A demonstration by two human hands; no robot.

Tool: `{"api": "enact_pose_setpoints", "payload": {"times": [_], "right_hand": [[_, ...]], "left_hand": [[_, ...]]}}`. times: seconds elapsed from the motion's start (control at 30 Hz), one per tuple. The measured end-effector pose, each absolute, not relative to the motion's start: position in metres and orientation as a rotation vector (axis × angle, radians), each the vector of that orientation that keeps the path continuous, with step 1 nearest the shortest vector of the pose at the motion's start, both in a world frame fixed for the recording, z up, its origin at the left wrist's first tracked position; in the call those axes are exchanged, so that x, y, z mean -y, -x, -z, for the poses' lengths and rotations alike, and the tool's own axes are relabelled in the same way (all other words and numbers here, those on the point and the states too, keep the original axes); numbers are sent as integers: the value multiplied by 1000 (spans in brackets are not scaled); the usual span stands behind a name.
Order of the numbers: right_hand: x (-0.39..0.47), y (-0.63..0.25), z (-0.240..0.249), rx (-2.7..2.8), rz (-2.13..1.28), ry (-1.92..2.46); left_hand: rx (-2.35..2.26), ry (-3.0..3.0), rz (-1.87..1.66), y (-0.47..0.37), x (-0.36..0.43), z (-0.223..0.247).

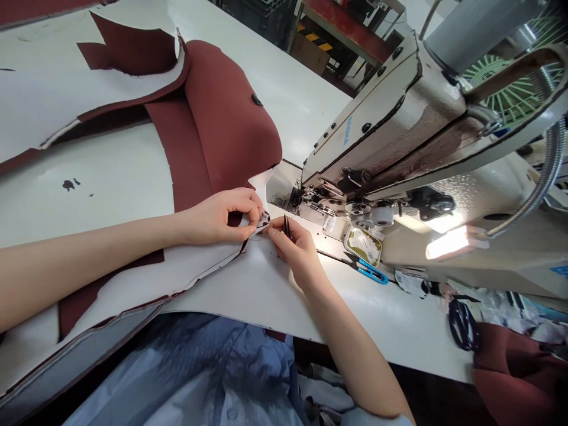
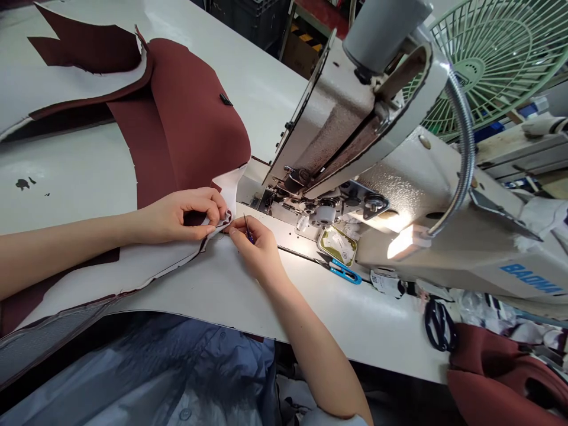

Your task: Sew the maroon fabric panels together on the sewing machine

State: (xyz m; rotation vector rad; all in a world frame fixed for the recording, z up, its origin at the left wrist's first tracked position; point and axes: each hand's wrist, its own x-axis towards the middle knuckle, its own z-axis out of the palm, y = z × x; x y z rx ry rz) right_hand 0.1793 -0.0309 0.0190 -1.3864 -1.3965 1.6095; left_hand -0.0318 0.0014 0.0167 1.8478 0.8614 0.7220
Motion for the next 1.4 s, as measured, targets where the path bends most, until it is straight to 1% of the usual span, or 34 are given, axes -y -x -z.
{"api": "enact_pose_setpoints", "payload": {"times": [0.3,0.6,0.87,1.1,1.4], "right_hand": [[31,-176,-18,1412,-1546,1445],[29,-183,-29,1589,-1513,1459],[30,-179,-20,1517,-1512,1474],[27,-185,-28,1616,-1519,1475],[29,-183,-26,1584,-1472,1500]], "left_hand": [[-869,-1953,-708,29,0,-14],[-866,-1953,-707,29,-1,-14],[-866,-1988,-702,28,0,-13],[-854,-1979,-709,28,-1,-14],[-866,-1947,-753,30,0,-14]]}}
